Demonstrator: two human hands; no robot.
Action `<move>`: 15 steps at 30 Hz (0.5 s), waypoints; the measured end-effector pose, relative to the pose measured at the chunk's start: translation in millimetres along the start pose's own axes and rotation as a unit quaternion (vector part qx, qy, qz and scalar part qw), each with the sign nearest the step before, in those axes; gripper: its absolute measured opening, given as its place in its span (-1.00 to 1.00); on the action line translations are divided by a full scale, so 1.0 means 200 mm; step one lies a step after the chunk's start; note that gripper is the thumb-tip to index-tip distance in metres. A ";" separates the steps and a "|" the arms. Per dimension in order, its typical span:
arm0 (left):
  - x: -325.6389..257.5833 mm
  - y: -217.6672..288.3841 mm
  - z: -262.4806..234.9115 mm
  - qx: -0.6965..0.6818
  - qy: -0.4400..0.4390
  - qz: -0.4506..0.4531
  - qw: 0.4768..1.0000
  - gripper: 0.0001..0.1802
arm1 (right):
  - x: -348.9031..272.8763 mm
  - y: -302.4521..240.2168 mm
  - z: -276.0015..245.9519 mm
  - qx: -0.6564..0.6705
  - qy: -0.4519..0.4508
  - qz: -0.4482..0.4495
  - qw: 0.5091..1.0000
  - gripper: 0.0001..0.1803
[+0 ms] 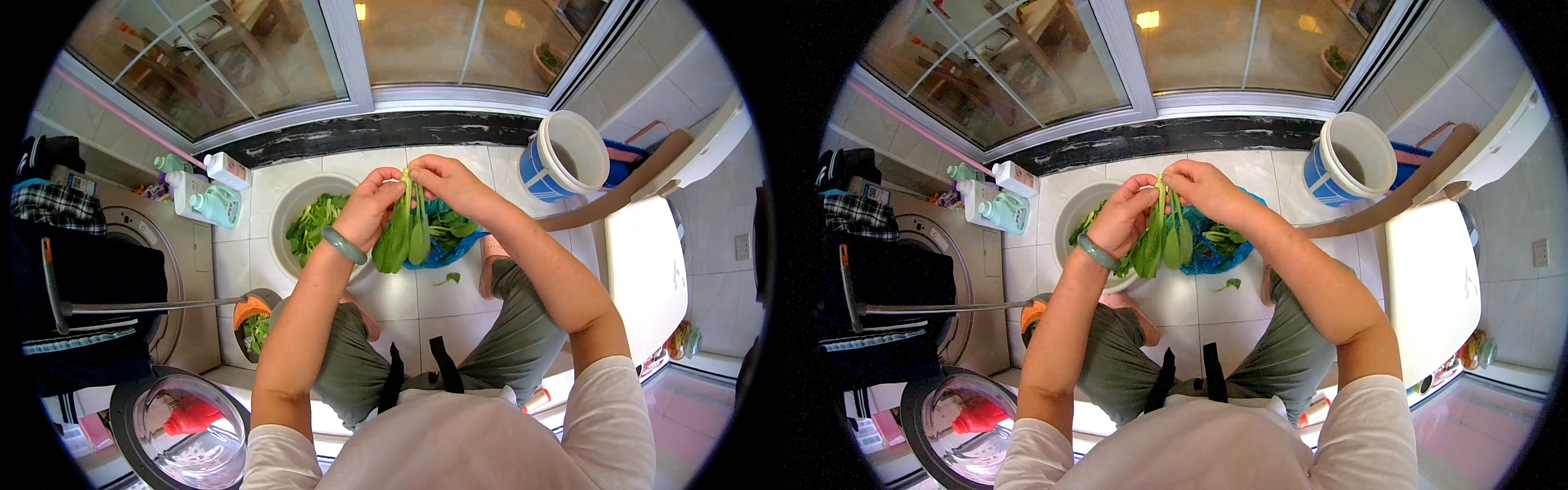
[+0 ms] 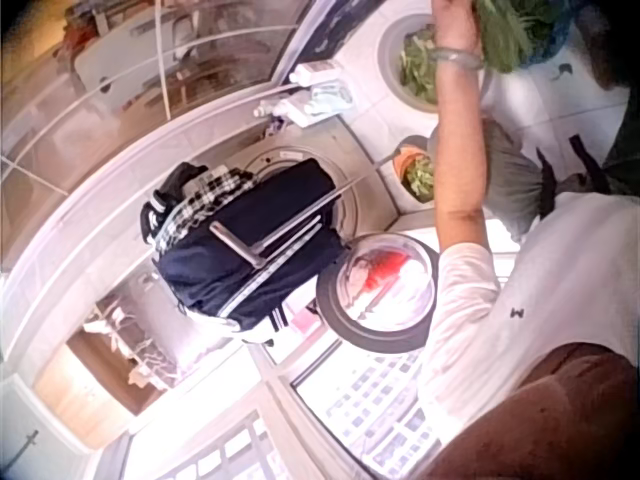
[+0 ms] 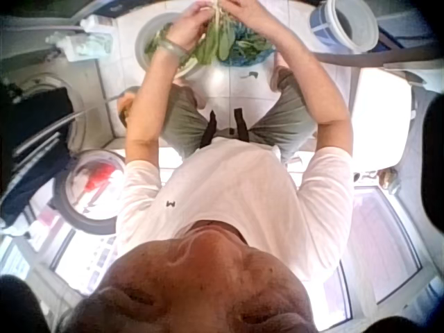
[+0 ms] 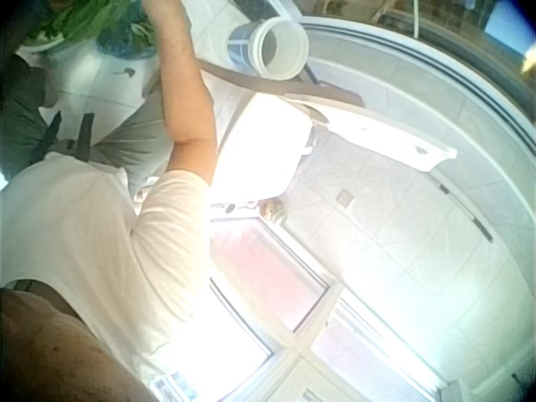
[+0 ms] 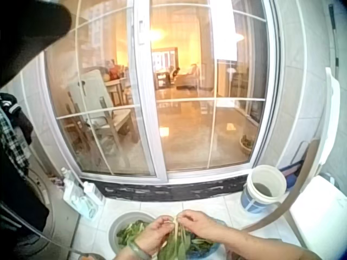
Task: The person sits on the floor and sorts leafy green vegetables by hand. They pick up leaves from a blue plastic bag, separate the edible parts from the stems, and place the leaves into a white bowl. The stems are discarded into a separate orange basket.
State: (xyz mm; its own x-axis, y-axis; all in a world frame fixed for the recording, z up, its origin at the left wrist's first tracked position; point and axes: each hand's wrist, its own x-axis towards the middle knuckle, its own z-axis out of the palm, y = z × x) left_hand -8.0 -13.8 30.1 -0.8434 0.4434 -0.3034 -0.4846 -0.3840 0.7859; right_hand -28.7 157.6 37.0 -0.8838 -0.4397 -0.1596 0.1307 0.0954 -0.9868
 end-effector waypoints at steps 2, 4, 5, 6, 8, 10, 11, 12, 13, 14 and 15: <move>0.00 0.00 0.02 0.023 0.006 0.006 1.000 -0.81 | 0.00 0.01 0.00 -0.073 0.009 -0.023 0.997 -0.76; 0.00 -0.01 0.03 0.045 0.018 0.016 0.999 -0.82 | -0.01 0.02 -0.01 -0.125 0.011 -0.034 0.991 -0.76; 0.00 -0.01 0.03 0.056 0.026 0.022 0.998 -0.82 | -0.01 0.02 -0.01 -0.151 0.011 -0.040 0.988 -0.76; 0.01 -0.02 0.01 0.066 0.027 0.026 0.997 -0.82 | -0.01 0.01 -0.01 -0.158 0.013 -0.042 0.986 -0.77; 0.02 -0.03 -0.01 0.086 0.030 0.034 0.995 -0.83 | -0.02 0.00 0.00 -0.174 0.016 -0.046 0.984 -0.77; 0.02 -0.04 -0.02 0.098 0.033 0.034 0.994 -0.83 | -0.03 -0.02 0.01 -0.206 0.022 -0.048 0.977 -0.77; 0.02 -0.04 -0.02 0.105 0.034 0.034 0.993 -0.83 | -0.03 -0.02 0.01 -0.223 0.025 -0.049 0.973 -0.77; 0.02 -0.03 -0.02 0.074 0.020 0.015 0.997 -0.83 | -0.03 -0.01 0.01 -0.214 0.023 -0.061 0.975 -0.77; 0.01 -0.01 -0.03 0.042 0.007 -0.004 0.999 -0.83 | -0.02 0.00 0.00 -0.205 0.021 -0.073 0.976 -0.77; 0.00 0.01 -0.02 0.011 -0.006 -0.023 1.000 -0.82 | -0.01 0.02 0.00 -0.196 0.019 -0.085 0.977 -0.77; 0.00 0.02 0.00 -0.017 0.000 -0.009 1.000 -0.82 | 0.00 0.03 -0.02 -0.179 0.018 -0.077 0.981 -0.78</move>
State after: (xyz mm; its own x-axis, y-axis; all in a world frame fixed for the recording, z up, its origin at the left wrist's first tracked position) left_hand -9.2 -15.7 34.0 -0.8344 0.4503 -0.3178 -0.5074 -0.4024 0.7620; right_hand -28.8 161.3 32.0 -0.8969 -0.4422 -0.0026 -0.1653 0.3407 -0.9255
